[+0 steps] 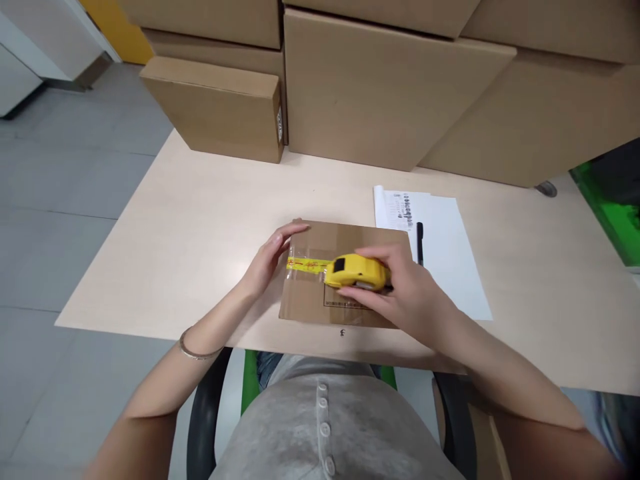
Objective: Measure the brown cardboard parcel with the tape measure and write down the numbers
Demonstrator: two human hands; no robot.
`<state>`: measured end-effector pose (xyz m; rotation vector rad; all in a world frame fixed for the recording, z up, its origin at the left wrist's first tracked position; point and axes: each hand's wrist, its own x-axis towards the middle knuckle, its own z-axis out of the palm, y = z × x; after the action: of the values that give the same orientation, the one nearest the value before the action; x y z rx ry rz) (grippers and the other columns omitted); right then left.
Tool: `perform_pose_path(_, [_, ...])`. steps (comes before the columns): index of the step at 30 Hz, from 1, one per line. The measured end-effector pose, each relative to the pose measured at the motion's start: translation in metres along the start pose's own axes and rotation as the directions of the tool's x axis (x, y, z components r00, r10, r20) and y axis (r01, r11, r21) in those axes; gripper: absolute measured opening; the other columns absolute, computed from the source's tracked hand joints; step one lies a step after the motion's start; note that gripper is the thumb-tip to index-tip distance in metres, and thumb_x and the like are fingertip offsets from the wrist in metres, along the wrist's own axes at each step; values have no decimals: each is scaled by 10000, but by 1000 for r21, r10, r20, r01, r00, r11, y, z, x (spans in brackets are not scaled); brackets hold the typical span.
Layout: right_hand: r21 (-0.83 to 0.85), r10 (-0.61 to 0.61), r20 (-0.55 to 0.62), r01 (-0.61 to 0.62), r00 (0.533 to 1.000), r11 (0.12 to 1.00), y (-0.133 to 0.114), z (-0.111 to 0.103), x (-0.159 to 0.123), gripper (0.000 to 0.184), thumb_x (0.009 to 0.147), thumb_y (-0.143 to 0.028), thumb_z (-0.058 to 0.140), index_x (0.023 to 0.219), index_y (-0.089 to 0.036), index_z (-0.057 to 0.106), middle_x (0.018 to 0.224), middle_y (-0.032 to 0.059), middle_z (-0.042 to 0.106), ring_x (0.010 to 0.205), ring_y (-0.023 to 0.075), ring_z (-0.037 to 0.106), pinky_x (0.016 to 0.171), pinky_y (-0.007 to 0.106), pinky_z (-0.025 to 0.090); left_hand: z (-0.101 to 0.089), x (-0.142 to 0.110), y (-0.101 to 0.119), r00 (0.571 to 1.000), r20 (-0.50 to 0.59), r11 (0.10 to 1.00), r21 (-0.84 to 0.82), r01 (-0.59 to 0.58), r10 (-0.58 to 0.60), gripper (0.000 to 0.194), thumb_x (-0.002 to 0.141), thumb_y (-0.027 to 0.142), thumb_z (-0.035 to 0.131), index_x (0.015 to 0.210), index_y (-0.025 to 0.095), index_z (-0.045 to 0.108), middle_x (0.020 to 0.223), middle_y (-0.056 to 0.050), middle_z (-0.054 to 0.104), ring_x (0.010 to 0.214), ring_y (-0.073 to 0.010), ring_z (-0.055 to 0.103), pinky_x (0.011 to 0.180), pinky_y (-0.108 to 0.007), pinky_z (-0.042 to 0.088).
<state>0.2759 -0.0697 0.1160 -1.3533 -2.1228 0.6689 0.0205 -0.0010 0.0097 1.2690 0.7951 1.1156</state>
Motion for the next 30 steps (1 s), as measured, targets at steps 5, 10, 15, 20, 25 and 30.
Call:
perform_pose_path(5, [79, -129, 110, 120, 986, 990, -19, 21, 48, 393, 969, -418, 724, 1298, -287, 552, 1295, 72, 727, 1064, 272, 754, 872, 404, 613, 3, 3, 3, 997, 19, 989, -127, 80, -79, 485, 979, 648, 544, 1199, 278, 767, 1352, -59, 734, 1387, -340, 589, 1207, -523, 440])
perform_pose_path(10, [67, -239, 135, 232, 962, 970, -20, 26, 63, 348, 977, -329, 707, 1296, -305, 569, 1334, 53, 731, 1129, 258, 732, 941, 398, 584, -4, 2, 1, 997, 82, 995, -92, 22, -14, 498, 928, 644, 651, 1256, 279, 734, 1367, -73, 706, 1372, -346, 585, 1195, -498, 439])
perform_pose_path(15, [33, -123, 97, 120, 988, 992, 2, -7, 37, 259, 933, -305, 755, 1162, -291, 634, 1109, 24, 791, 926, 231, 762, 827, 362, 601, -11, 0, 2, 994, 107, 997, 63, -34, 27, 492, 839, 522, 821, 1288, 352, 716, 1408, -65, 661, 1350, -344, 572, 1148, -500, 462])
perform_pose_path(20, [24, 54, -53, -53, 997, 998, 28, -38, -1, 359, 873, -406, 833, 1167, -294, 659, 1141, 57, 807, 907, 264, 771, 781, 397, 617, -10, 5, -2, 996, 93, 1000, 3, -14, 14, 430, 861, 579, 754, 1237, 370, 750, 1383, -45, 684, 1327, -355, 589, 1113, -526, 487])
perform_pose_path(25, [21, -57, -13, 58, 998, 998, 8, -19, 19, 398, 881, -399, 835, 1227, -293, 668, 1188, 50, 804, 1005, 273, 778, 880, 409, 613, -4, 7, -2, 1000, 28, 998, -65, 13, -11, 516, 928, 735, 544, 1147, 335, 783, 1319, -41, 735, 1333, -355, 599, 1112, -546, 491])
perform_pose_path(30, [39, -236, 181, 233, 955, 972, -31, 10, 68, 320, 956, -270, 745, 1254, -284, 631, 1294, 36, 768, 1120, 254, 746, 928, 379, 567, 0, 5, -3, 997, -12, 989, -123, 80, -82, 698, 914, 846, 458, 1151, 257, 747, 1285, -81, 762, 1298, -379, 647, 1092, -538, 508])
